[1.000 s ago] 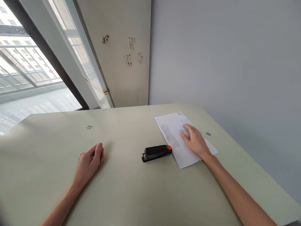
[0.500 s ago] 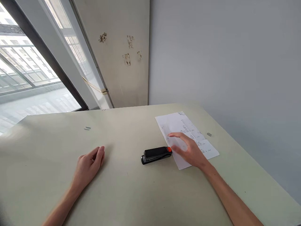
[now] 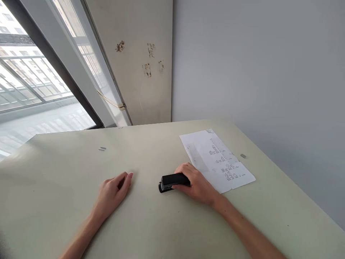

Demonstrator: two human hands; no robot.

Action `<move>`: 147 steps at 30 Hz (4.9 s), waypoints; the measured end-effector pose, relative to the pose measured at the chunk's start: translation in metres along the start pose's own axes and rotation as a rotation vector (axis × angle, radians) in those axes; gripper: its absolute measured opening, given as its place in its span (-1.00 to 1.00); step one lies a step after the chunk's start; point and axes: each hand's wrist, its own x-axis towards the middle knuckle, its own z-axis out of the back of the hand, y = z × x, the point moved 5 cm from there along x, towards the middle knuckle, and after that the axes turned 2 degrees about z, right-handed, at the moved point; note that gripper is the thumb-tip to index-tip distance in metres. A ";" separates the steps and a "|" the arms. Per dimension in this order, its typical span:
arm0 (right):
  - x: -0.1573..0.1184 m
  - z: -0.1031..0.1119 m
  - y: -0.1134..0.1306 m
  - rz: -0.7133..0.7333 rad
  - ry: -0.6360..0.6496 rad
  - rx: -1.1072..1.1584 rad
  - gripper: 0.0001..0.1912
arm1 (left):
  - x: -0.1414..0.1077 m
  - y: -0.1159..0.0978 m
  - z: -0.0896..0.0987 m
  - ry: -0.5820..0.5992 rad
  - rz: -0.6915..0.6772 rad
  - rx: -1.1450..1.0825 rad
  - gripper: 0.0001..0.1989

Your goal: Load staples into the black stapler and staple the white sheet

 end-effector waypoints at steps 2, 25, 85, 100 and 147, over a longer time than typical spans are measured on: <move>0.002 -0.005 0.004 0.013 0.002 0.012 -0.83 | -0.003 -0.012 -0.009 0.068 -0.022 -0.075 -0.59; -0.019 0.007 -0.020 -0.230 -0.223 0.012 -0.64 | -0.013 -0.055 -0.052 0.186 -0.286 -0.176 -0.74; -0.022 0.005 -0.008 -0.443 -0.079 0.171 -0.49 | -0.011 -0.034 -0.042 -0.095 0.287 -1.068 -0.43; -0.025 0.004 -0.005 -0.439 -0.054 0.182 -0.49 | -0.012 -0.040 -0.038 -0.012 0.281 -1.023 -0.44; -0.033 0.005 0.006 -0.528 -0.269 0.432 -0.51 | -0.028 -0.065 -0.070 0.372 0.695 -1.988 -0.81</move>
